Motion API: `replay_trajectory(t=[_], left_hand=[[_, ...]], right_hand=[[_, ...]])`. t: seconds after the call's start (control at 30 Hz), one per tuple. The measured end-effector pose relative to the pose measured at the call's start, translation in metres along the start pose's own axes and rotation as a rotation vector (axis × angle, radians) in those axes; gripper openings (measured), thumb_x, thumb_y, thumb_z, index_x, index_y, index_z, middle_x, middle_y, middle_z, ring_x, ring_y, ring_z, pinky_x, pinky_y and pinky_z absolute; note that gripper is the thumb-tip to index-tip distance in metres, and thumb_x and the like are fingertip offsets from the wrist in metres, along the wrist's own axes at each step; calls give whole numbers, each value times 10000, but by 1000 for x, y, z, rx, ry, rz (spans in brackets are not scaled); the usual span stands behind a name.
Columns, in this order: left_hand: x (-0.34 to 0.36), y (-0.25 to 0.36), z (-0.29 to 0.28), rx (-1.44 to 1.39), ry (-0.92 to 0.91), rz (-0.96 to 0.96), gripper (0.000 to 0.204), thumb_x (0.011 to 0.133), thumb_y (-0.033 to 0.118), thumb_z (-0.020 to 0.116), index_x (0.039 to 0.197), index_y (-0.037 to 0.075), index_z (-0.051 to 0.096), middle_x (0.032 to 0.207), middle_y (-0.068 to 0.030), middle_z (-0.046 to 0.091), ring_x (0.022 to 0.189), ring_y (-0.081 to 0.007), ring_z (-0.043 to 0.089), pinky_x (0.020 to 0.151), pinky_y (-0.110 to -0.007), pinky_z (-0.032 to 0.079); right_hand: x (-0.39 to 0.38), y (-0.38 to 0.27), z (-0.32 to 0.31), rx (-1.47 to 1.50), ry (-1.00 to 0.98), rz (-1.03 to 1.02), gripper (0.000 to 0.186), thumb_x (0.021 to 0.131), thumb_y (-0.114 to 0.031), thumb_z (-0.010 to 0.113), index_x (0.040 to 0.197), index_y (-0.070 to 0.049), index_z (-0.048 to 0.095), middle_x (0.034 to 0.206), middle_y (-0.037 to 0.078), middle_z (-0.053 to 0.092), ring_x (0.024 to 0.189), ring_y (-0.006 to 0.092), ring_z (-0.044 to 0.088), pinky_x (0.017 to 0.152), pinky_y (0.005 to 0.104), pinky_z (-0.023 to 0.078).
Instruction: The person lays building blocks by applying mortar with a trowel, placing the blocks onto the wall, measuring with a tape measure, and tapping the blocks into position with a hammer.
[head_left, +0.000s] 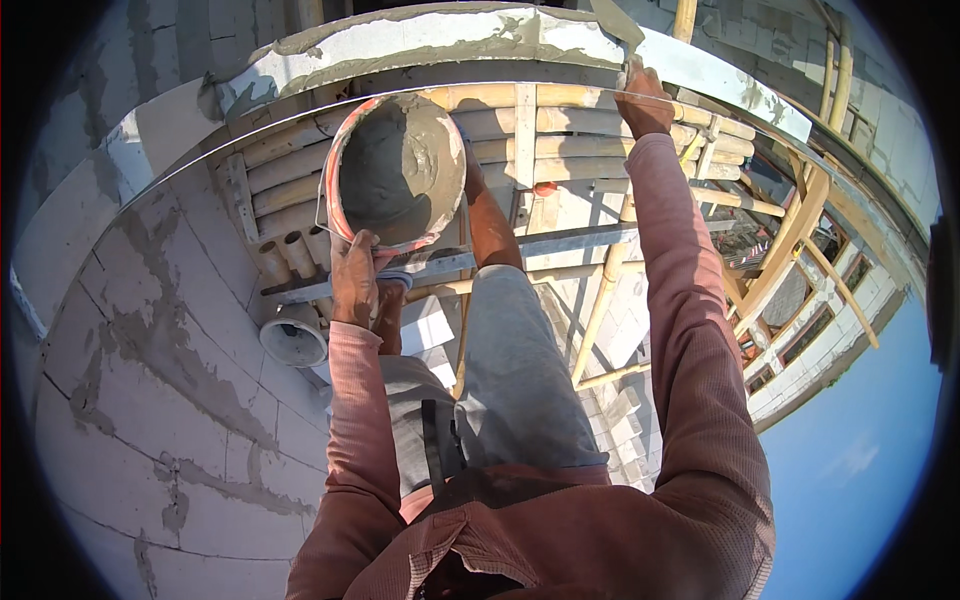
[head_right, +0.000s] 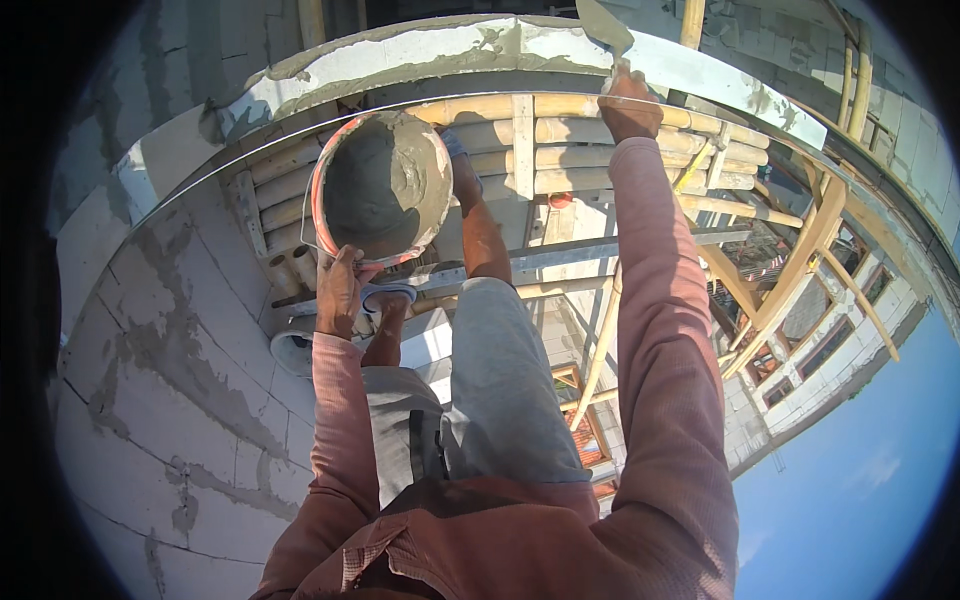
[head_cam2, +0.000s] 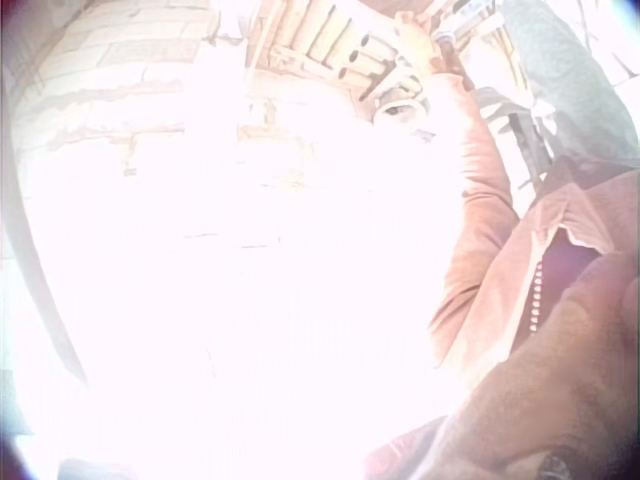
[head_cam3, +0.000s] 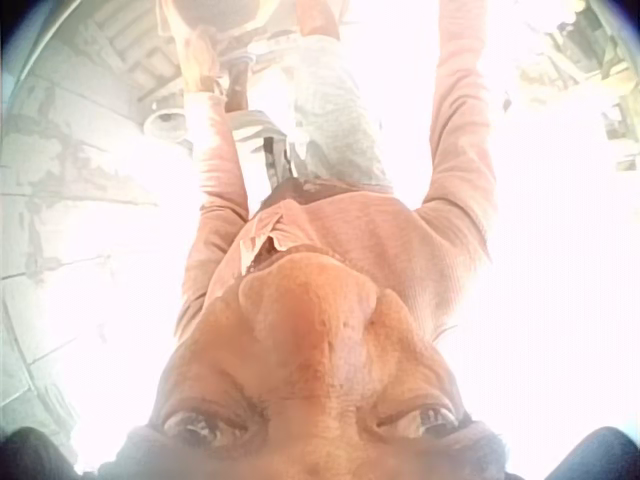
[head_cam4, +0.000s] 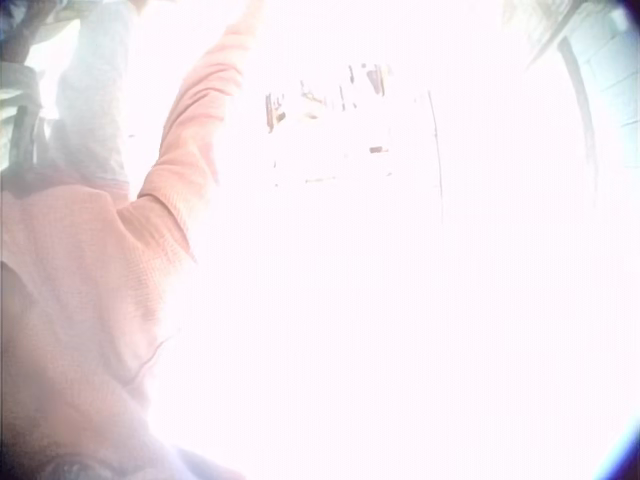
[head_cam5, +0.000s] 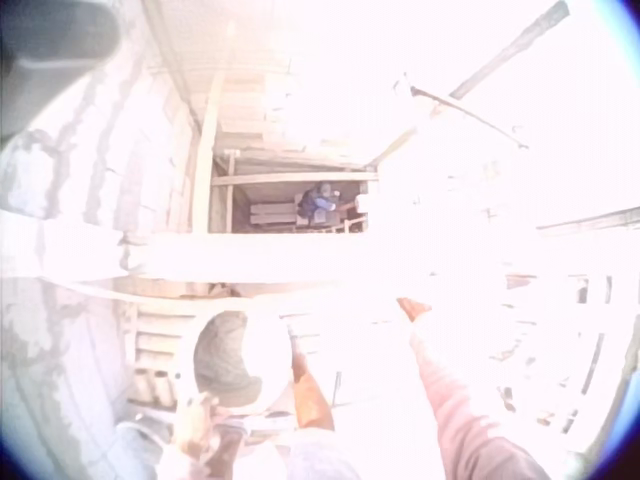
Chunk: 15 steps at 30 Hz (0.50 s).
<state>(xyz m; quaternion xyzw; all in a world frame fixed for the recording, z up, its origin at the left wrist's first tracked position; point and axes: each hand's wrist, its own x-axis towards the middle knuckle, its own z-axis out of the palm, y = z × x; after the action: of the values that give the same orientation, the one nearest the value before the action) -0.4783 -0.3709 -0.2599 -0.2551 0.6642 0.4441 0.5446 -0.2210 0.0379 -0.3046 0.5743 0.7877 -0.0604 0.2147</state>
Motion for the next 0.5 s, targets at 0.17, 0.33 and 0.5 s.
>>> replay_trajectory(t=[0.17,0.33,0.5], left_hand=[[3,-11,-7,25,9,69,213,893,154,613,973,-37,560,894,-87,573,771,-242,665,786,-368,594],[2,-16,-9,-3,50,12,223,885,112,587,1046,-38,552,909,-91,569,786,-216,634,759,-358,599],[-21,-12,-10,-75,133,33,182,902,128,584,982,-35,570,885,-85,571,790,-211,627,774,-358,586]], right_hand=[[6,23,13,-73,53,84,443,895,-208,557,1308,-66,479,1187,197,607,997,425,673,811,517,563],[-74,60,16,29,200,239,483,993,-389,465,1351,-66,447,1160,249,580,971,488,635,812,565,520],[-199,33,-13,380,119,-94,397,998,-290,551,1208,44,591,1138,255,649,1022,434,629,879,465,499]])
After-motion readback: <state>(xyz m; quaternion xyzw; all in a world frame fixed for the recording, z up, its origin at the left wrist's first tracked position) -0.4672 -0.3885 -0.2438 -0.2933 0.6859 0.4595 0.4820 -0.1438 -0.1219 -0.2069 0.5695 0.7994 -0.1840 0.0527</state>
